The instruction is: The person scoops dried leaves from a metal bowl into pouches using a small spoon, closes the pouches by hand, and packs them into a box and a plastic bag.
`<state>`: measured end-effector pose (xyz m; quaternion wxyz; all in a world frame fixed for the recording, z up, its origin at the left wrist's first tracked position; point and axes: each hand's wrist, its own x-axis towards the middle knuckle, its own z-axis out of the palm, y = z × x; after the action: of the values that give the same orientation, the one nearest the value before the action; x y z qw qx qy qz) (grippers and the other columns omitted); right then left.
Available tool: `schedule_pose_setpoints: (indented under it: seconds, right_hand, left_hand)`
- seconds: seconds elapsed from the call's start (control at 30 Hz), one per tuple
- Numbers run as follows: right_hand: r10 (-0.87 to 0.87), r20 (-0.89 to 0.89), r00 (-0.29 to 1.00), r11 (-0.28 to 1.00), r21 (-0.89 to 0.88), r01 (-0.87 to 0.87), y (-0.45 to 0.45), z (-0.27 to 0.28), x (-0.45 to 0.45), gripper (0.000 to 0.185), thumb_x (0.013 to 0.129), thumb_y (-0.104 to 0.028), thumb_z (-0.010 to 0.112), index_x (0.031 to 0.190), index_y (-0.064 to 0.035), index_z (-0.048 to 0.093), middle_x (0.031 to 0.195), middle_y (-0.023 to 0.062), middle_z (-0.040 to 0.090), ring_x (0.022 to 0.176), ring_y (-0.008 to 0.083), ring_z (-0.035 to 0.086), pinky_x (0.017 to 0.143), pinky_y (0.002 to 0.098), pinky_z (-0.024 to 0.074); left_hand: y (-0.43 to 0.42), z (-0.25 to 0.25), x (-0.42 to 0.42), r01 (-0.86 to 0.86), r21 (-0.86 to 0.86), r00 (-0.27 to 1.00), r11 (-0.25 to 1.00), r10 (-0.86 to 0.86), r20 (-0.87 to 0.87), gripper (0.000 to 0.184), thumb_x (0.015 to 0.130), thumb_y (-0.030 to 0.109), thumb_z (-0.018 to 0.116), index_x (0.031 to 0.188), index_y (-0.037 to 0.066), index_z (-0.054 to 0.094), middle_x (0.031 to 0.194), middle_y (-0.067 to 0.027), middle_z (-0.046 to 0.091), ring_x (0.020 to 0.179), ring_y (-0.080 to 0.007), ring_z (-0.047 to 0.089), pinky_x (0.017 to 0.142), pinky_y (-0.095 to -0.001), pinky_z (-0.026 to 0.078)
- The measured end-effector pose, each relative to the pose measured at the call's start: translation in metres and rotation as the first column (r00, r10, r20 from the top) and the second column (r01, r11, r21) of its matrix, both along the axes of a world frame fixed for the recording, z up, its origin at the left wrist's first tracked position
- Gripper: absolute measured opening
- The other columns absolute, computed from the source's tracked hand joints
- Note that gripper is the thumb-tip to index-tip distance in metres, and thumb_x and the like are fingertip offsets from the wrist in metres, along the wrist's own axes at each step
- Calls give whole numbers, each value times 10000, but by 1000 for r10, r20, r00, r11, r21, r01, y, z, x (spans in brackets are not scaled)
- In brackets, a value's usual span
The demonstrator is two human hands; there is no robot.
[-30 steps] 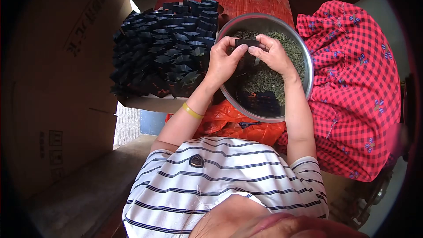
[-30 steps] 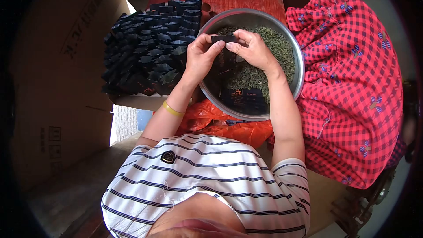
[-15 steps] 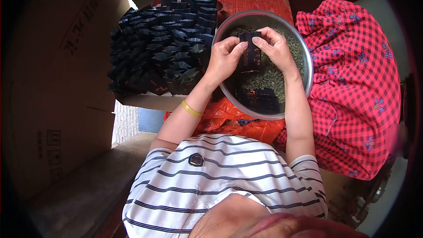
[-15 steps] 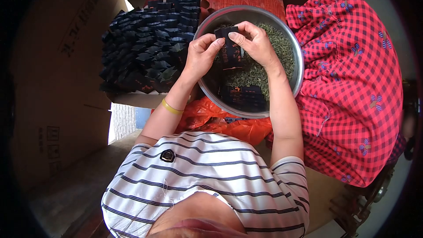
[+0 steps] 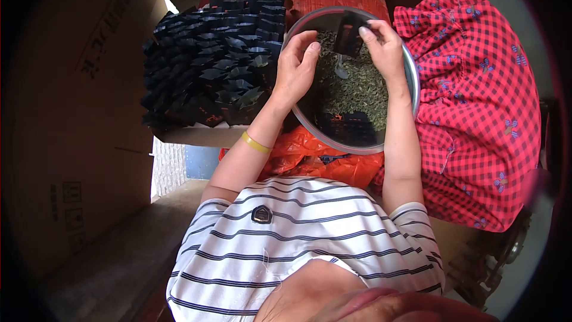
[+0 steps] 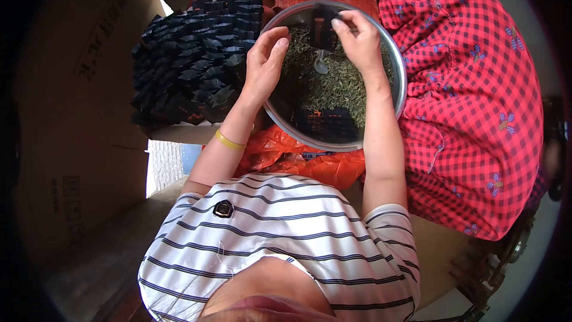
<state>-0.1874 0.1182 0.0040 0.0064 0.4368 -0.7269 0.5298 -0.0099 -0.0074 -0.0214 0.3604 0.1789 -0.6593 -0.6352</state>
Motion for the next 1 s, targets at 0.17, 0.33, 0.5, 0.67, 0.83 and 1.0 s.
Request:
schedule_pose_setpoints:
  seconds: [0.17,0.33,0.5,0.67,0.83,1.0]
  right_hand:
    - [2,-78,997,996,88,5,0,-14,-4,193,881,-108,710,1022,8,649,817,-26,613,733,41,547,655,216,456]
    - [-70,-25,997,972,225,74,3,-14,-9,182,884,-109,706,1016,5,652,793,-44,598,722,30,534,641,206,439]
    - [-64,38,997,974,221,54,7,-9,-3,153,892,-102,694,999,1,657,797,-47,612,731,31,537,661,212,449]
    - [215,210,954,949,185,-255,3,10,16,154,902,-90,692,1019,0,646,894,-33,632,826,43,555,739,217,466]
    - [289,341,895,911,188,-366,6,25,28,168,903,-76,691,1049,-6,645,912,-39,609,844,54,552,769,215,466]
    - [295,383,875,910,168,-380,6,24,28,202,905,-108,694,1078,-12,647,890,-35,593,814,44,535,734,216,457]
  left_hand:
    - [3,5,3,43,74,999,996,-45,17,322,950,163,614,1215,-20,603,1108,-121,669,981,-165,645,853,-294,517]
    - [4,-8,2,80,68,995,994,-84,57,322,925,151,625,1198,-19,607,1130,-138,654,1020,-208,647,853,-312,526]
    - [2,-11,-3,100,-95,988,991,-87,129,398,927,135,653,1288,-6,560,1183,-104,641,1023,-155,628,889,-301,508]
    - [2,-2,1,53,-221,993,974,-28,115,488,886,120,689,1337,9,538,1233,-137,632,1111,-209,609,949,-361,498]
    - [3,0,1,31,-75,999,997,-28,36,441,891,85,684,1305,-9,565,1171,-113,656,1069,-177,617,914,-321,507]
    - [4,0,1,136,105,990,985,-140,24,291,880,111,690,1131,-30,648,985,-110,710,917,-155,663,839,-303,519]
